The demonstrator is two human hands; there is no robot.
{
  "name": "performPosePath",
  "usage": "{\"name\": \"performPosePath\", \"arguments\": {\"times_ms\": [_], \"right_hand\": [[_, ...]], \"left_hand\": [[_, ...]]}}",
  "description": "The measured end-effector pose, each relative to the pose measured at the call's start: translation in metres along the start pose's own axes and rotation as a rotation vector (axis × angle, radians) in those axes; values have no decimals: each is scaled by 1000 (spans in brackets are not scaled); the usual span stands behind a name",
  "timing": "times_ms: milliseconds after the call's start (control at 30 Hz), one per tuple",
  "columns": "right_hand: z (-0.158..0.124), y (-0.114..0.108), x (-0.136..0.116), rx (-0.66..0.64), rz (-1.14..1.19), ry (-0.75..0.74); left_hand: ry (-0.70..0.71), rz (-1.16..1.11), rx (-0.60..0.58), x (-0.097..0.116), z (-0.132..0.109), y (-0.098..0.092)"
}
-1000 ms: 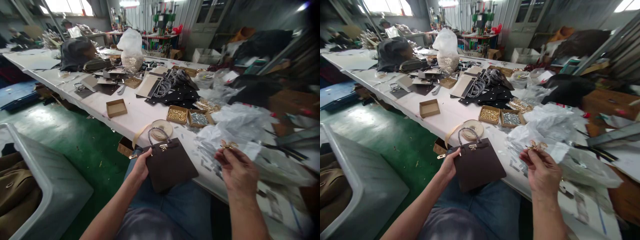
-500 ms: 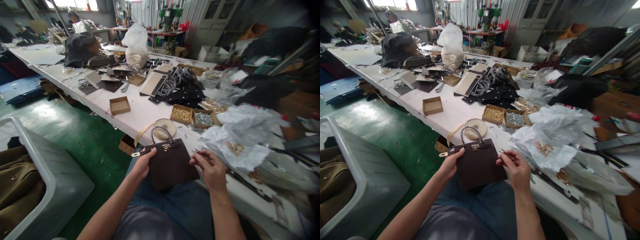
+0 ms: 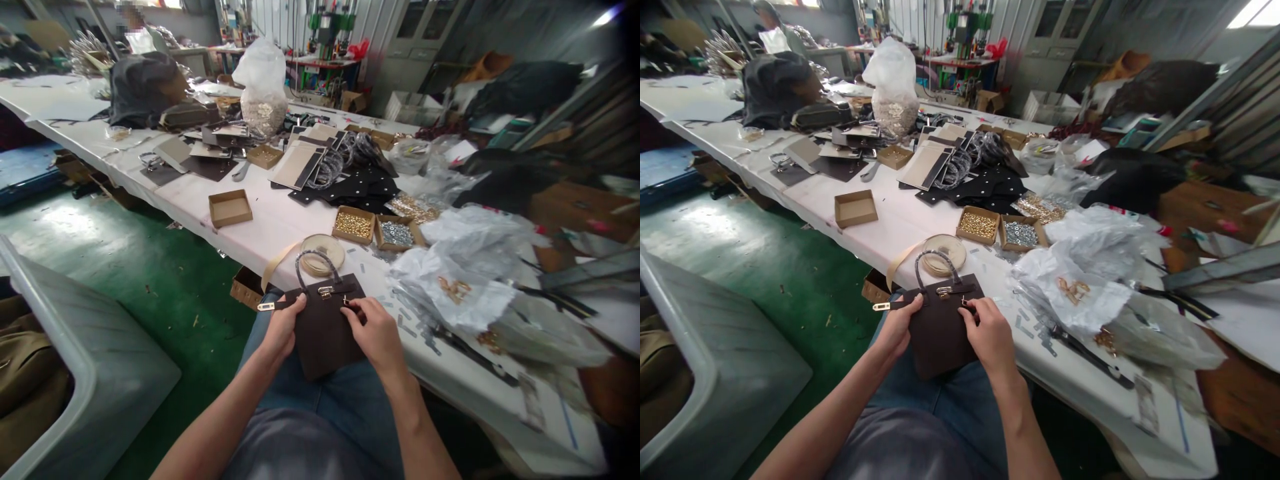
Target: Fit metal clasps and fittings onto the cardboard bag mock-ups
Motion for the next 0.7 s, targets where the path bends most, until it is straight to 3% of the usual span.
{"name": "performPosePath", "arguments": {"times_ms": [167, 267, 367, 567, 700], "right_hand": [[-8, 1, 11, 108, -30, 283], [-9, -2, 12, 118, -165, 355], [-6, -1, 11, 85, -218, 335], [1, 2, 15, 32, 78, 197], [-1, 1, 5, -16, 134, 59]], "left_hand": [[-8, 19, -85, -3, -7, 7], [-13, 29, -114, -7, -12, 11], [-11, 10, -126, -9, -14, 11], [-18, -5, -157, -10, -17, 9], [-31, -19, -102, -11, -17, 5]]}}
Point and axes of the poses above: each hand's wrist, its own z-axis towards the middle knuckle, its own y-axis out of the palm, x = y × z, the point moved 7 cm from there along z, towards the middle knuckle, and after that the axes turned 11 degrees about -y, right-handed, at the moved point
